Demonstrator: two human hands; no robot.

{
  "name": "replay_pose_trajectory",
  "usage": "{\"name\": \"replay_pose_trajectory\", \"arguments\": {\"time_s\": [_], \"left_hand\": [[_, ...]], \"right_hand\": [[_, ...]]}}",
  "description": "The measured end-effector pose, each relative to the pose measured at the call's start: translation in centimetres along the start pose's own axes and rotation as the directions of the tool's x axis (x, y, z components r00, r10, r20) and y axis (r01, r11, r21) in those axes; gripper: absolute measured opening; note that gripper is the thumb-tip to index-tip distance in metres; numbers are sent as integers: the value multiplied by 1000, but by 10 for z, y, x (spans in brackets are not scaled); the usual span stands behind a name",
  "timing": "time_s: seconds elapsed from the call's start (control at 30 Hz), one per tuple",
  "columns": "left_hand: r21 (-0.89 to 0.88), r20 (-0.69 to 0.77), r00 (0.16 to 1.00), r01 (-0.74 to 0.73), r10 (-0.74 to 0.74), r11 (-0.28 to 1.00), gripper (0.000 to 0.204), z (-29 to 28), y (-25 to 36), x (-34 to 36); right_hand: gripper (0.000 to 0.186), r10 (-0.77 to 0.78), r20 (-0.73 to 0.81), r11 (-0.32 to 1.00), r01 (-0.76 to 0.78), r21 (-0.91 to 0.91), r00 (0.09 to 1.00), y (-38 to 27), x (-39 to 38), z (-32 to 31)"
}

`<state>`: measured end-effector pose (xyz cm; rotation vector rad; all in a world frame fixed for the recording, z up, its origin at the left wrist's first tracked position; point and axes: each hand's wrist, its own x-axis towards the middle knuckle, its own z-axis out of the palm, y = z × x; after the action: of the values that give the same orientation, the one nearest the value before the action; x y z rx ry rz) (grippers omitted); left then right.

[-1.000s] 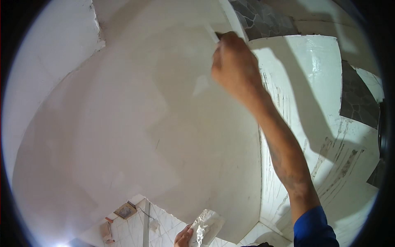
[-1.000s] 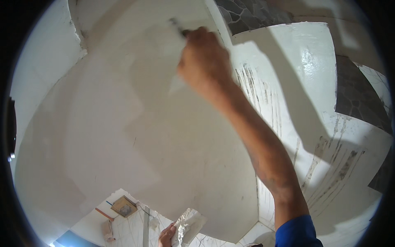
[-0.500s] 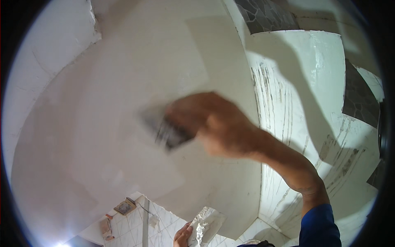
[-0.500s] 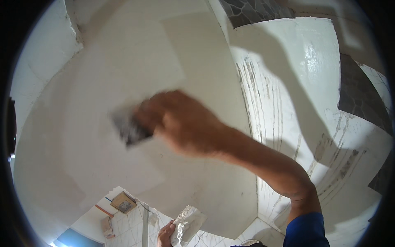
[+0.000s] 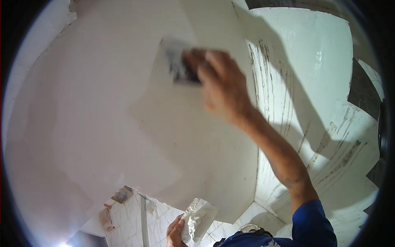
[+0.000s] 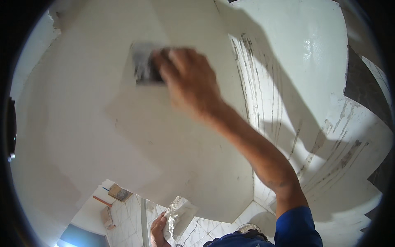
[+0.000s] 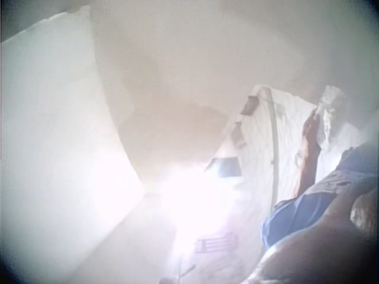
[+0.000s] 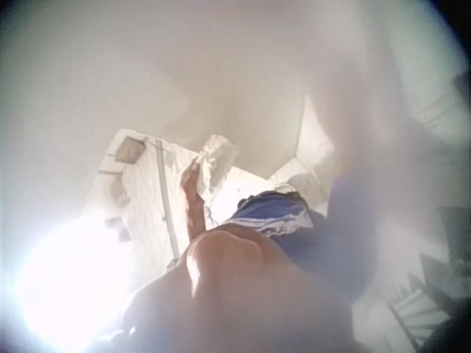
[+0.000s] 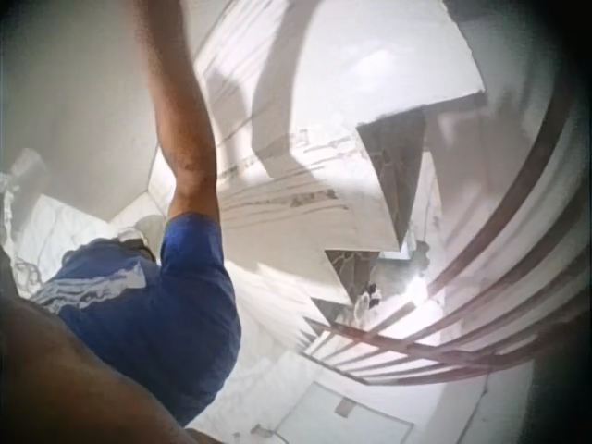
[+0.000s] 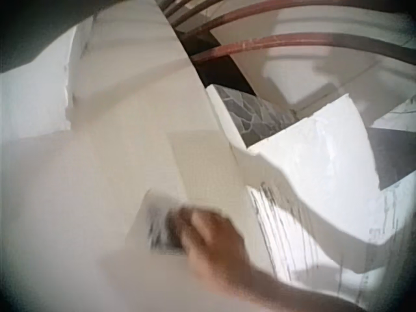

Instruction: Applying and smoothing plaster or joint compound onto a wall surface using a putty knife and hawk.

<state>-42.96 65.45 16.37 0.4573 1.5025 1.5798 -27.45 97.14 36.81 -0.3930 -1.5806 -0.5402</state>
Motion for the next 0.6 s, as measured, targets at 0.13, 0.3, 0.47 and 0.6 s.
{"name": "replay_pose_trajectory", "arguments": {"time_s": [0.13, 0.3, 0.47, 0.6], "left_hand": [[67, -5, 998, -66, 67, 996, 41, -3, 3, -5], [456, 239, 788, -607, 567, 651, 44, -31, -20, -6], [226, -112, 977, -151, 179, 963, 39, -19, -12, -12], [184, -143, 983, -89, 116, 979, 41, -28, -20, 1]], "right_hand": [[51, -166, 148, 982, 150, 116, 975, -47, -86, -8], [56, -237, 278, 939, 146, 312, 931, -43, -116, -47], [33, 335, 2, 942, -335, 11, 942, 37, -45, -40], [41, 440, 90, 897, -434, -85, 893, 62, -43, -12]]}}
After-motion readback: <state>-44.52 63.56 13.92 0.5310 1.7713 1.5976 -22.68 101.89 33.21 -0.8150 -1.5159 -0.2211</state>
